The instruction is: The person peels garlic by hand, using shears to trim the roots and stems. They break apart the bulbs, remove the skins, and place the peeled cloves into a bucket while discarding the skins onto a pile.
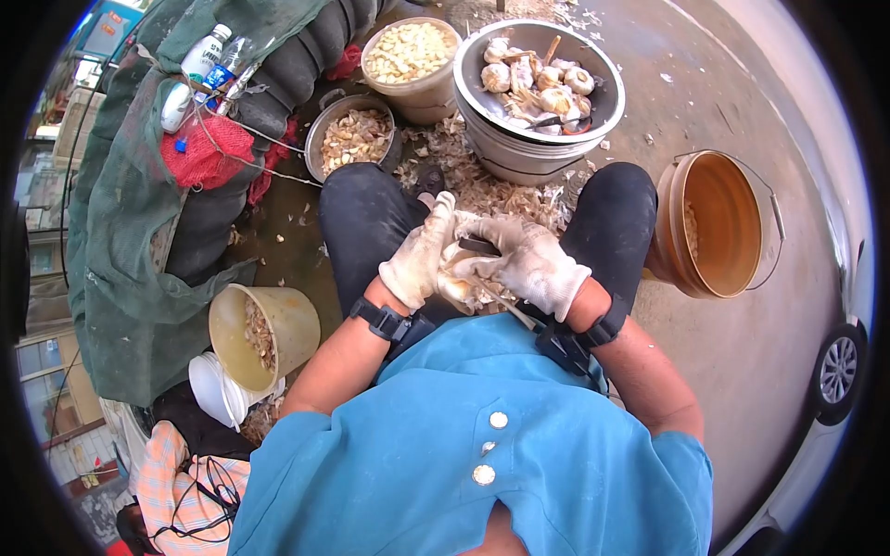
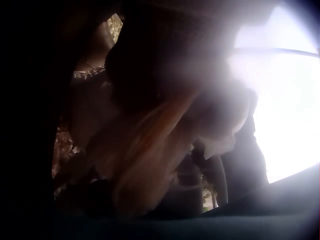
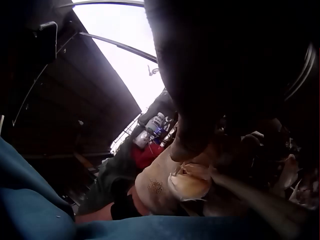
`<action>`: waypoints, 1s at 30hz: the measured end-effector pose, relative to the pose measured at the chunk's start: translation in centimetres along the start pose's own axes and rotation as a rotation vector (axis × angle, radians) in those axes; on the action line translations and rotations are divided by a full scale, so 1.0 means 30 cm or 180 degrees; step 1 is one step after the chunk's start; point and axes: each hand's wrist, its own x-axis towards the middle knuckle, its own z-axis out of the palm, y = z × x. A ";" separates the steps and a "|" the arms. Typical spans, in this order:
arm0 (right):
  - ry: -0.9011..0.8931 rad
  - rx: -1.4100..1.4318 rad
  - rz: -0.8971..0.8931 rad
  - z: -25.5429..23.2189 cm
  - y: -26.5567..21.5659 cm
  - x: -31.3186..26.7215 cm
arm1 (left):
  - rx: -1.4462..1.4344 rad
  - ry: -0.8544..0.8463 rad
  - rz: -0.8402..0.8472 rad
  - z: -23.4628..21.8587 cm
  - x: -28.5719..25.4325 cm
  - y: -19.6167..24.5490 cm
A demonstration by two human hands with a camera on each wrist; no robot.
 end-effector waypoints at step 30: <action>0.1107 0.0862 0.1447 -0.041 0.133 0.012 | -0.1793 -0.0083 0.1057 0.009 0.012 -0.039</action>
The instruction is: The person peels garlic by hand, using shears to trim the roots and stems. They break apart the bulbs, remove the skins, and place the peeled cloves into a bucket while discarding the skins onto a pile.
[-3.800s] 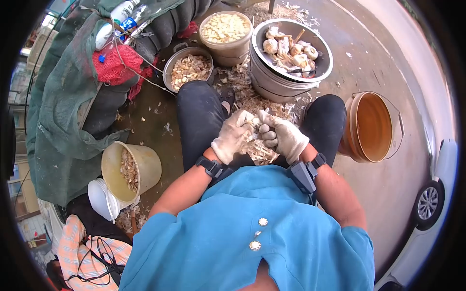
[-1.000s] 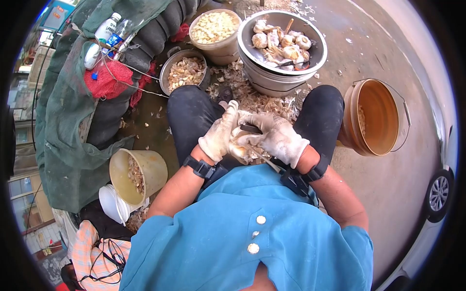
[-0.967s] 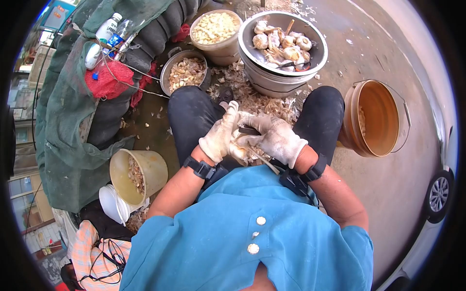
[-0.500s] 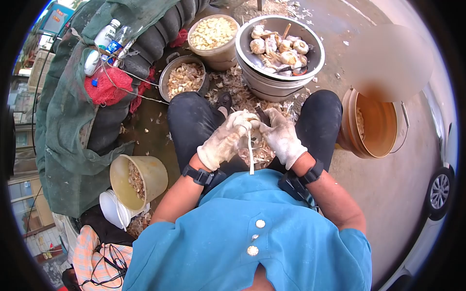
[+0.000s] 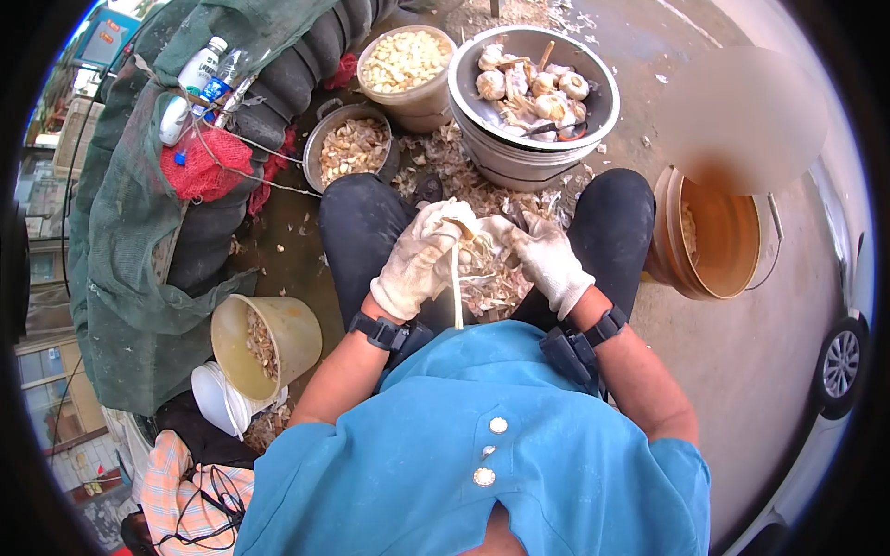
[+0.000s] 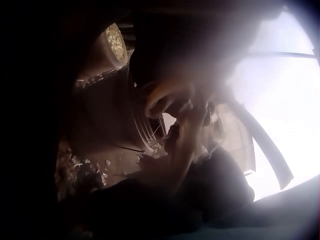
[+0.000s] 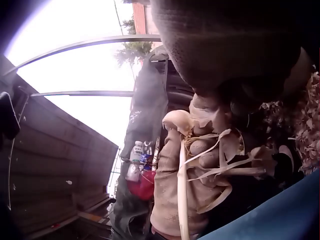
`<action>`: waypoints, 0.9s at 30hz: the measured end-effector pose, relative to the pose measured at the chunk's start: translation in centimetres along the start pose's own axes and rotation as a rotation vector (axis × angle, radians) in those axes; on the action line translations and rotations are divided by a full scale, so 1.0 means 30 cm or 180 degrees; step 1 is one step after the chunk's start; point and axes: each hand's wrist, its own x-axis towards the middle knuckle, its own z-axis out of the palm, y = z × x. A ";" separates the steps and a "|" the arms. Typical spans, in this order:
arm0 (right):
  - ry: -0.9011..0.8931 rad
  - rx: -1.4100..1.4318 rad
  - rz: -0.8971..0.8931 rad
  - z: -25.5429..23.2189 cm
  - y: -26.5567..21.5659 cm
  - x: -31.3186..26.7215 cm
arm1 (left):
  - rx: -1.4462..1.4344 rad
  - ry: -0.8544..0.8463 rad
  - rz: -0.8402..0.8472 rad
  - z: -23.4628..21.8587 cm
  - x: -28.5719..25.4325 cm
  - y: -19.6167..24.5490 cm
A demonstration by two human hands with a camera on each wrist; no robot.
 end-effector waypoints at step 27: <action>-0.0276 0.0658 -0.0570 0.108 -0.048 -0.063 | 0.1239 -0.0035 0.0076 0.045 -0.010 0.013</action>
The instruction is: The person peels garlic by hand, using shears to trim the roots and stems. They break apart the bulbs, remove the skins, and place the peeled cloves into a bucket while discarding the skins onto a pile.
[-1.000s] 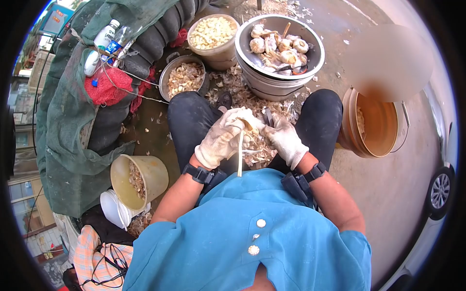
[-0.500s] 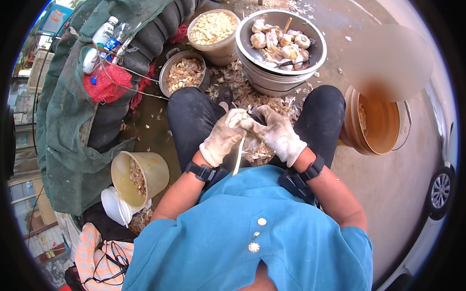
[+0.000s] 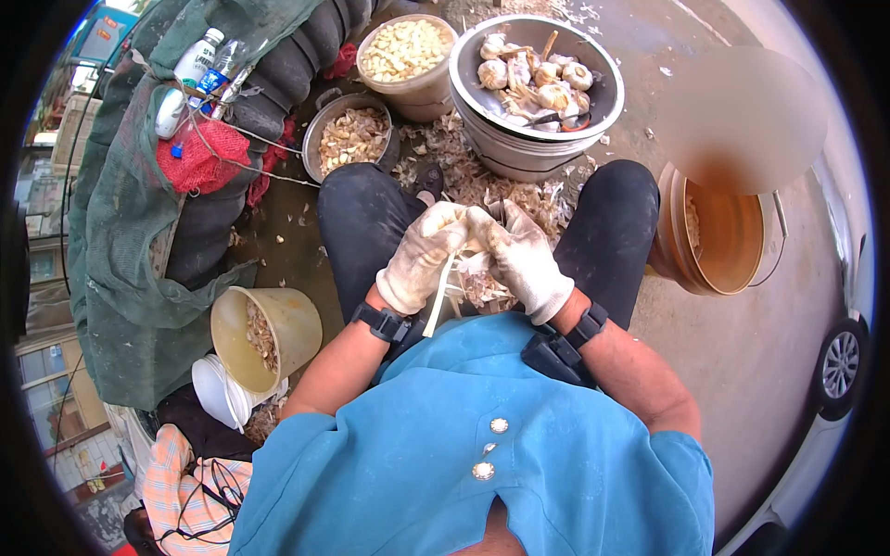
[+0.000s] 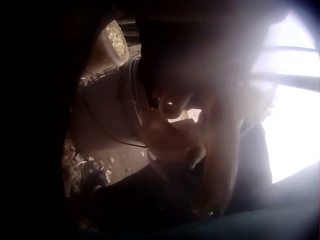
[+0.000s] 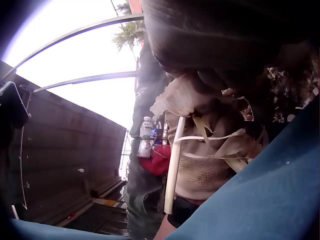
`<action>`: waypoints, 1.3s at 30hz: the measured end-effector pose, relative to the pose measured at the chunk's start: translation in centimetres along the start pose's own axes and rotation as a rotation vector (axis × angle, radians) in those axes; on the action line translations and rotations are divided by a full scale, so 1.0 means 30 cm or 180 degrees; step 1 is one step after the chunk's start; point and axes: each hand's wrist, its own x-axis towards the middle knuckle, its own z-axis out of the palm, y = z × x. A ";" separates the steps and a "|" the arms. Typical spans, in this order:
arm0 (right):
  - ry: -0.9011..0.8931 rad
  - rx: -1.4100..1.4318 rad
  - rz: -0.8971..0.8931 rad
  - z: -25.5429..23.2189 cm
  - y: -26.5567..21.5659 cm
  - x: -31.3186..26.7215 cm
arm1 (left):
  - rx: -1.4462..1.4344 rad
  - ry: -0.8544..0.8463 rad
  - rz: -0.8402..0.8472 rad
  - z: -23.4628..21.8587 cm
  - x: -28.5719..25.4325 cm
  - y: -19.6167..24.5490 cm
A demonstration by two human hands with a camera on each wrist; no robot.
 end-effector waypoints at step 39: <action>-0.1189 0.2386 0.0735 -0.094 0.016 0.016 | 0.0211 0.0302 0.0483 -0.022 0.020 0.002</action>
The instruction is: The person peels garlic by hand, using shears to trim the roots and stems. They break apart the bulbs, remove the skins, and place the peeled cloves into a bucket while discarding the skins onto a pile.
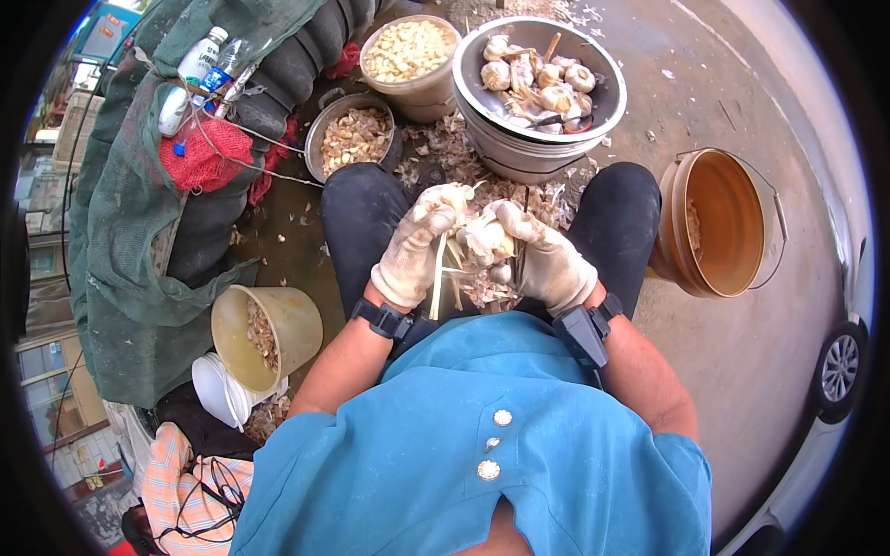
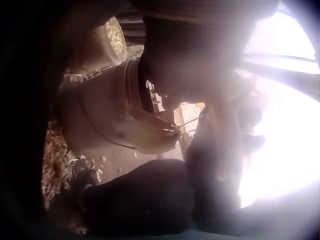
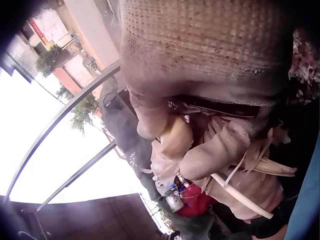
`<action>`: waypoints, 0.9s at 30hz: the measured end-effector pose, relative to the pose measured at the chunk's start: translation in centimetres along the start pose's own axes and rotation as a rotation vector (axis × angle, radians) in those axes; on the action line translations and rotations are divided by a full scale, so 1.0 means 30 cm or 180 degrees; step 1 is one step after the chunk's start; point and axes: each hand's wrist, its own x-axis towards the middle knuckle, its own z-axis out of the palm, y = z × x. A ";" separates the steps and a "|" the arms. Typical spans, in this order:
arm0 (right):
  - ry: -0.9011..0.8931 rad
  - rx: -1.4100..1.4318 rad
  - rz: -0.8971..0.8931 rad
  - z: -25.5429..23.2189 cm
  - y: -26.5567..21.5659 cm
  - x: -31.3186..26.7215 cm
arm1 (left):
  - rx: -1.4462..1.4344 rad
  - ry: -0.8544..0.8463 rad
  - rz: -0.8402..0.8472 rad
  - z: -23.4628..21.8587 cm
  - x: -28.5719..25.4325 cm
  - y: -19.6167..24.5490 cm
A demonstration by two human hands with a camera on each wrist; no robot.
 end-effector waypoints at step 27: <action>0.1238 -0.3317 -0.0612 0.065 -0.038 0.036 | 0.0415 -0.0554 -0.0422 0.051 -0.008 0.032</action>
